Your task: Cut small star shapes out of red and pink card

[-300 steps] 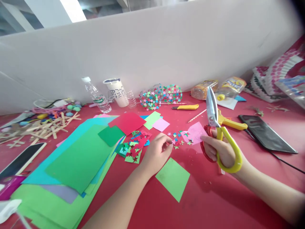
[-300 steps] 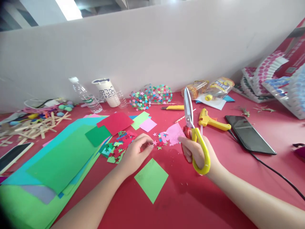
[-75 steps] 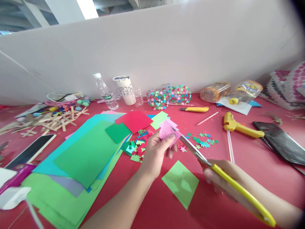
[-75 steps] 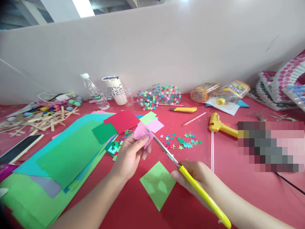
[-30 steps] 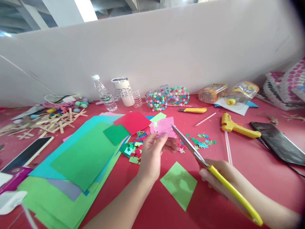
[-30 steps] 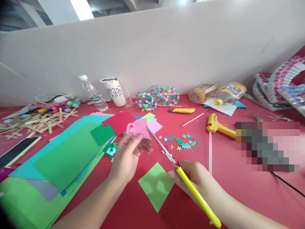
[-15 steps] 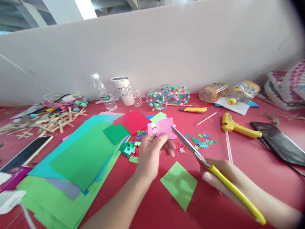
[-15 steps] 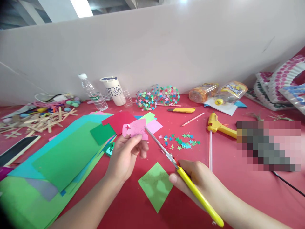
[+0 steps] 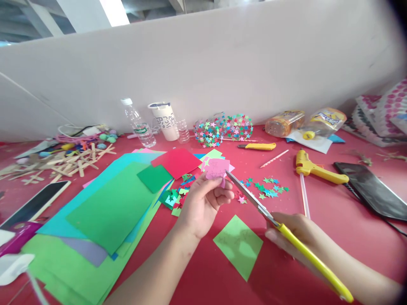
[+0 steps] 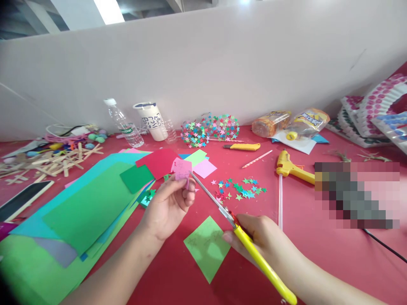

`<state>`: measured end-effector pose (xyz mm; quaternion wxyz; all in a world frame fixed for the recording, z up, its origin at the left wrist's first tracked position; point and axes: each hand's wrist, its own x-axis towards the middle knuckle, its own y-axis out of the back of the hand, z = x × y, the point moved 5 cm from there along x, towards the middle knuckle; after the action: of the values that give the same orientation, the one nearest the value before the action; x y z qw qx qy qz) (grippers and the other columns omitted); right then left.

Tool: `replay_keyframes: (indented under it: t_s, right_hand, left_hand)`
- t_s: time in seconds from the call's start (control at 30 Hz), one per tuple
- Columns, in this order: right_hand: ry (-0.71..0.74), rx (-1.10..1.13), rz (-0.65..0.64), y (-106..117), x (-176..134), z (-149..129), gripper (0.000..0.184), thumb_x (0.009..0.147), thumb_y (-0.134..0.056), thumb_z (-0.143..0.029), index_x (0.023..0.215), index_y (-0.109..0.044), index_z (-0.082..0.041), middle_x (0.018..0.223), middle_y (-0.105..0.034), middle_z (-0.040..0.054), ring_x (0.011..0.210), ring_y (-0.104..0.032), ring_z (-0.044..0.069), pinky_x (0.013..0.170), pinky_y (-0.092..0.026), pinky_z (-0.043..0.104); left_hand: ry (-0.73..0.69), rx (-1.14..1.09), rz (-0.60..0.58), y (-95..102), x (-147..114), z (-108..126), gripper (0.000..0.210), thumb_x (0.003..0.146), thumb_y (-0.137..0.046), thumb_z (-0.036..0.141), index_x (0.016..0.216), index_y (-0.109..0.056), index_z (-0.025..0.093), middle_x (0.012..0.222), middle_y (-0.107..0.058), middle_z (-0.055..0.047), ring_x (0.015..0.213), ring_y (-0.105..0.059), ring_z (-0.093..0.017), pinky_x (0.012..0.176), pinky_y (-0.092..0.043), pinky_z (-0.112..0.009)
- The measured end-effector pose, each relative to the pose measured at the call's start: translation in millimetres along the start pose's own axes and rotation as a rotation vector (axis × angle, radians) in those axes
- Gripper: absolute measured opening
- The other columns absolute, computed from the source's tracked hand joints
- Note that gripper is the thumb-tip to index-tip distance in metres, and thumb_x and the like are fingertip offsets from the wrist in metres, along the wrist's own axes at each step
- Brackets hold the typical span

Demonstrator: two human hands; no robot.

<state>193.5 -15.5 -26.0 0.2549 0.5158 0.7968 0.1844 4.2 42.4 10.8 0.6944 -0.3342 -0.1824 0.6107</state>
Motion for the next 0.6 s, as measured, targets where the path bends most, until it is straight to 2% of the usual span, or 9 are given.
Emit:
replay_keyframes:
  t_s: [0.13,0.27,0.4,0.6]
  right_hand:
    - [0.024,-0.028,-0.012,-0.4,0.9,2.3,0.048,0.094,-0.048,-0.061,0.066,-0.033,-0.025,0.061,-0.025,-0.0084,0.055,-0.026,0.014,0.051,-0.021,0.028]
    - [0.012,-0.046,-0.02,-1.1,0.9,4.1,0.048,0.094,-0.047,-0.062,0.066,-0.032,-0.026,0.062,-0.025,-0.0081,0.056,-0.025,0.015,0.051,-0.021,0.027]
    - [-0.011,-0.042,-0.062,-0.7,-0.6,2.2,0.048,0.096,-0.042,-0.064,0.069,-0.034,-0.026,0.062,-0.026,-0.0082,0.054,-0.028,0.014,0.051,-0.022,0.027]
    - [0.056,-0.061,-0.094,2.4,-1.9,-3.2,0.054,0.095,-0.036,-0.073,0.072,-0.037,-0.025,0.063,-0.033,-0.007,0.055,-0.032,0.014,0.053,-0.023,0.028]
  left_hand:
    - [0.026,-0.097,0.064,4.1,1.5,-1.4,0.011,0.067,-0.079,0.008,0.068,-0.07,0.013,0.063,-0.071,-0.001,0.051,-0.063,-0.006,0.05,-0.051,-0.012]
    - [0.037,-0.083,0.069,5.8,3.5,-3.4,0.01,0.067,-0.08,0.01,0.071,-0.072,0.012,0.066,-0.07,-0.001,0.054,-0.061,-0.005,0.051,-0.05,-0.013]
    - [-0.089,0.033,0.039,4.2,3.8,2.5,0.013,0.069,-0.082,0.017,0.076,-0.072,0.013,0.068,-0.069,-0.001,0.057,-0.061,-0.007,0.052,-0.049,-0.015]
    - [-0.271,0.252,0.082,1.8,-4.3,12.2,0.009,0.076,-0.076,0.023,0.078,-0.07,0.016,0.068,-0.069,-0.001,0.057,-0.063,-0.011,0.055,-0.05,-0.022]
